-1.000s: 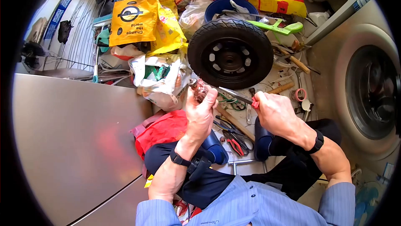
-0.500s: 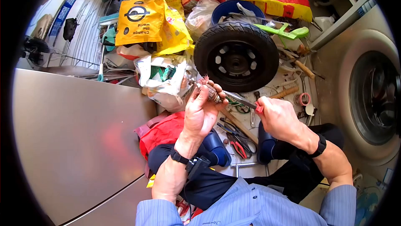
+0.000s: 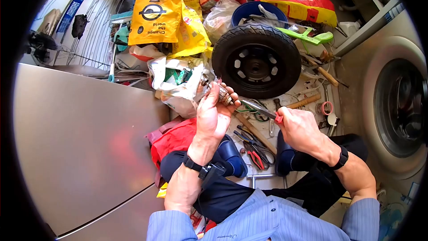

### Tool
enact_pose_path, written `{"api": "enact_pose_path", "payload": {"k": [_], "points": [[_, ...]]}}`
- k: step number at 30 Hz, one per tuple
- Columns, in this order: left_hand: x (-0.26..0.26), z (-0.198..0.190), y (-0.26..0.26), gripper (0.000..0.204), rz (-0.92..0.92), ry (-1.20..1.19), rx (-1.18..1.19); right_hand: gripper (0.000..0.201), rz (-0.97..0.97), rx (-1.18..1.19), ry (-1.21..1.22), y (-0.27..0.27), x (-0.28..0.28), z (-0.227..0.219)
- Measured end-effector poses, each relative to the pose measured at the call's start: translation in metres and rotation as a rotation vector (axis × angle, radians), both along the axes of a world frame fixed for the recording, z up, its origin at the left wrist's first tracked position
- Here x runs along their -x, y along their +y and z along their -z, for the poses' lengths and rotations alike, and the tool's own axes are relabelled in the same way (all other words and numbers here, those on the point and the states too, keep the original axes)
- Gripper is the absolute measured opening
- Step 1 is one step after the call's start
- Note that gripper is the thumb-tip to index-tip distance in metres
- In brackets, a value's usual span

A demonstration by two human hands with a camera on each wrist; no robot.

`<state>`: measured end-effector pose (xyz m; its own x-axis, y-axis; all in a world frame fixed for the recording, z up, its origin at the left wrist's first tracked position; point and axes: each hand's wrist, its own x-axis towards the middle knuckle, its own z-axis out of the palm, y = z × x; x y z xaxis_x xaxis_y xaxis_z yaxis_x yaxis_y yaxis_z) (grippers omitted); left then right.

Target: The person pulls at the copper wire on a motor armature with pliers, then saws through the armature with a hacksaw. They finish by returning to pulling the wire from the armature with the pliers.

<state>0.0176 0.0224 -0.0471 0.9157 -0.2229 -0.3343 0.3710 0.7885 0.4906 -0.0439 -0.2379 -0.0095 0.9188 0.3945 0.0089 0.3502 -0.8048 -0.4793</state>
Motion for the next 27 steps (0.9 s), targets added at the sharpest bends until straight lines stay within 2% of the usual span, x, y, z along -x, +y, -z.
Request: {"api": "enact_pose_path", "payload": {"k": [5,8,10,13,19,24,27], "points": [[0.001,-0.007,-0.003,0.025,-0.049,-0.039,-0.158,0.012,-0.019,0.007,-0.005,-0.002,0.000,0.001],[-0.017,0.005,0.030,0.025,-0.169,-0.008,-0.074,0.013,0.022,-0.061,-0.087,-0.017,0.002,0.003],[-0.031,0.002,0.068,0.026,-0.236,-0.087,0.004,0.014,0.138,-0.006,-0.066,-0.029,-0.005,-0.007],[-0.024,-0.010,0.060,0.031,-0.101,-0.110,0.049,0.014,0.129,-0.058,-0.089,-0.024,-0.011,-0.009],[-0.013,-0.017,0.027,0.038,0.048,-0.076,0.215,0.018,0.057,-0.131,-0.118,-0.015,-0.010,-0.004],[-0.010,-0.015,0.022,0.042,0.127,-0.066,0.297,0.015,0.015,-0.110,-0.080,-0.018,-0.011,-0.004],[-0.004,-0.018,0.013,0.042,0.105,-0.044,0.260,0.013,-0.037,-0.098,-0.076,-0.014,-0.014,0.001]]}}
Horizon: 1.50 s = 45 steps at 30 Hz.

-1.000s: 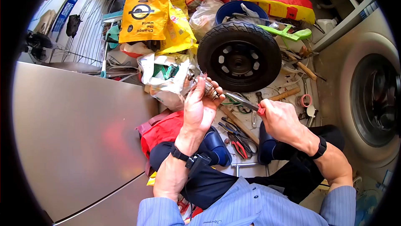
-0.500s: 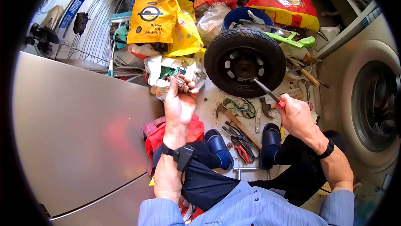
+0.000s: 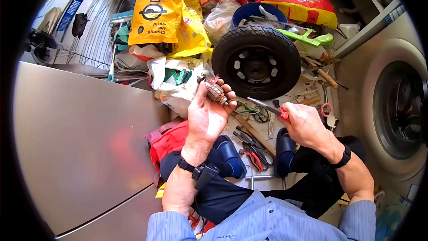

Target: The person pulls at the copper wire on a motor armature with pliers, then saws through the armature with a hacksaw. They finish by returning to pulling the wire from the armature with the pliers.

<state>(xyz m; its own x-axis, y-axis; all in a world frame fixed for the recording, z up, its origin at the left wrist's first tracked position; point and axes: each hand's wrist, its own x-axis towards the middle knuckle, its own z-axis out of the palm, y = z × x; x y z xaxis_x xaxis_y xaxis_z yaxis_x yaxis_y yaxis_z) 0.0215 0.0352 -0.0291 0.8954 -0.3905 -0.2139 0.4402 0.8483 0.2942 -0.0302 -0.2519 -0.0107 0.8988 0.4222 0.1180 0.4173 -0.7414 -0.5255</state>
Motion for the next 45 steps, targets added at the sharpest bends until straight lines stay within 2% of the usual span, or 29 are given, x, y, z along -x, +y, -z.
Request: {"api": "enact_pose_path", "payload": {"k": [7,10,13,17,24,38,45], "points": [[0.004,0.008,-0.016,0.038,0.014,0.051,-0.041,0.024,0.025,0.166,-0.159,0.006,-0.006,0.006],[0.008,0.003,-0.031,0.035,-0.103,0.127,-0.136,0.026,0.057,0.238,-0.157,0.003,-0.009,0.009],[0.010,-0.001,-0.037,0.032,-0.141,0.237,-0.234,0.027,0.065,0.240,-0.138,0.004,-0.010,0.010],[0.010,0.002,-0.043,0.035,-0.189,0.259,-0.247,0.027,0.060,0.240,-0.123,0.006,-0.012,0.010],[0.008,-0.003,-0.044,0.042,-0.177,0.236,-0.249,0.025,0.053,0.253,-0.083,0.011,-0.013,0.009],[0.010,0.000,-0.048,0.032,-0.170,0.159,-0.179,0.025,0.077,0.202,-0.104,0.020,-0.014,0.009],[0.010,-0.001,-0.048,0.031,-0.162,0.142,-0.153,0.018,0.092,0.267,-0.238,0.022,-0.013,0.009]]}}
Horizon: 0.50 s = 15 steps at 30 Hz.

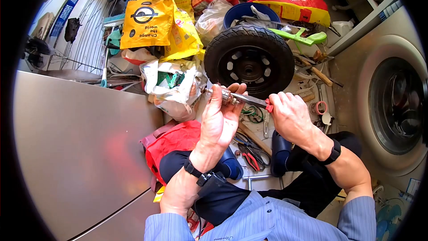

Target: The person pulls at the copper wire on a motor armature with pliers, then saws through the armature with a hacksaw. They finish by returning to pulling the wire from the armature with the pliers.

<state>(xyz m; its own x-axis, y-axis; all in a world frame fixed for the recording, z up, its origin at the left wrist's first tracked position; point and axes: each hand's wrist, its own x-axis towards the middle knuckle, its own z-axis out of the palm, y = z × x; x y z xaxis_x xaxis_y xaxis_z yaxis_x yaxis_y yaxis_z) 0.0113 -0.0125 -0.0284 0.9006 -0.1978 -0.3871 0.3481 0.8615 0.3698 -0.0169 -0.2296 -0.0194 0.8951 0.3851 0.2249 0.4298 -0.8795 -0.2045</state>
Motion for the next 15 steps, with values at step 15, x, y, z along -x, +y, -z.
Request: {"api": "enact_pose_path", "payload": {"k": [15], "points": [[-0.002,0.010,0.008,0.034,0.095,0.108,-0.373,0.014,-0.096,-0.052,0.117,0.001,0.003,-0.009]]}}
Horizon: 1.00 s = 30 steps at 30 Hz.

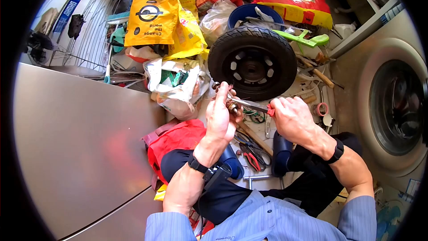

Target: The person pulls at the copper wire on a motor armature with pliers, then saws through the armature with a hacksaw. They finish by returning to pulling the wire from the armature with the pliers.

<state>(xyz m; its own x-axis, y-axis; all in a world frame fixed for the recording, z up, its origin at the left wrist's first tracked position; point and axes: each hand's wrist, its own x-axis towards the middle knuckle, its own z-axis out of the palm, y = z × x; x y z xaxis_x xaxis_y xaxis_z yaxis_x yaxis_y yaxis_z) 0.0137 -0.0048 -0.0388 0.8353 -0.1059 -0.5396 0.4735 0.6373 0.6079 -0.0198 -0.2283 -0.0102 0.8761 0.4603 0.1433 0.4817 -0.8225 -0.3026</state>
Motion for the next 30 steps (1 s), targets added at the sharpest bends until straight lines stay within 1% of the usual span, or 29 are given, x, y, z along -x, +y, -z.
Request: {"api": "enact_pose_path", "payload": {"k": [1,2,3,4,5,7,8,9,10,13,15,17,19,20,21,22,23,24,25,26,27,29,30], "points": [[0.000,0.000,0.000,0.033,0.029,-0.020,-0.042,0.014,-0.012,0.014,0.006,-0.003,-0.001,-0.002],[0.000,0.000,-0.001,0.032,-0.037,-0.040,-0.093,0.014,-0.006,-0.098,0.020,-0.007,0.001,0.003],[-0.012,0.008,0.017,0.030,-0.091,0.022,-0.102,0.014,-0.008,-0.098,0.019,-0.015,0.002,-0.001],[-0.021,0.018,0.045,0.029,-0.156,-0.036,-0.083,0.014,0.096,-0.131,-0.006,-0.025,0.004,-0.010],[-0.026,0.021,0.062,0.027,-0.225,-0.098,-0.065,0.014,0.196,-0.164,-0.035,-0.035,0.003,-0.016],[-0.027,0.010,0.060,0.030,-0.176,-0.116,0.017,0.014,0.232,-0.163,-0.045,-0.038,-0.001,-0.019],[-0.024,0.011,0.053,0.032,-0.057,-0.167,0.110,0.012,0.189,-0.183,-0.019,-0.035,-0.002,-0.018],[-0.020,0.009,0.045,0.035,0.019,-0.160,0.186,0.010,0.138,-0.194,0.014,-0.032,-0.002,-0.016],[-0.015,0.003,0.034,0.035,0.039,-0.167,0.210,0.015,0.116,-0.256,0.012,-0.030,0.000,-0.014],[-0.012,-0.005,0.025,0.038,0.066,-0.158,0.252,0.015,0.103,-0.246,0.014,-0.028,0.004,-0.008],[-0.013,-0.004,0.021,0.039,0.093,-0.098,0.303,0.016,0.109,-0.258,0.019,-0.029,0.004,-0.007],[-0.015,0.000,0.023,0.039,0.154,-0.108,0.374,0.014,0.074,-0.180,0.071,-0.033,0.006,-0.009],[-0.012,-0.004,0.021,0.039,0.161,-0.116,0.375,0.015,0.054,-0.189,0.115,-0.035,0.005,-0.010],[-0.012,-0.002,0.023,0.040,0.200,-0.138,0.444,0.015,0.004,-0.190,0.172,-0.036,0.006,-0.009],[-0.010,-0.004,0.022,0.042,0.200,-0.136,0.449,0.016,-0.047,-0.193,0.224,-0.037,0.007,-0.009],[-0.009,-0.006,0.020,0.045,0.211,-0.143,0.424,0.015,-0.079,-0.147,0.285,-0.037,0.007,-0.012],[-0.008,-0.007,0.020,0.048,0.221,-0.150,0.401,0.015,-0.086,-0.151,0.285,-0.037,0.009,-0.010],[-0.010,-0.005,0.022,0.047,0.270,-0.177,0.482,0.017,-0.139,-0.125,0.372,-0.038,0.011,-0.007],[-0.010,-0.005,0.022,0.047,0.266,-0.180,0.478,0.018,-0.190,-0.098,0.459,-0.040,0.014,-0.005],[-0.008,-0.005,0.020,0.047,0.260,-0.174,0.480,0.020,-0.217,-0.017,0.478,-0.041,0.017,-0.003],[-0.008,-0.006,0.019,0.047,0.257,-0.167,0.483,0.020,-0.218,-0.018,0.478,-0.041,0.018,-0.004],[-0.007,-0.004,0.019,0.044,0.265,-0.181,0.491,0.021,-0.229,0.066,0.547,-0.043,0.018,-0.010],[-0.006,-0.003,0.018,0.043,0.259,-0.170,0.455,0.021,-0.218,0.037,0.551,-0.044,0.017,-0.013]]}}
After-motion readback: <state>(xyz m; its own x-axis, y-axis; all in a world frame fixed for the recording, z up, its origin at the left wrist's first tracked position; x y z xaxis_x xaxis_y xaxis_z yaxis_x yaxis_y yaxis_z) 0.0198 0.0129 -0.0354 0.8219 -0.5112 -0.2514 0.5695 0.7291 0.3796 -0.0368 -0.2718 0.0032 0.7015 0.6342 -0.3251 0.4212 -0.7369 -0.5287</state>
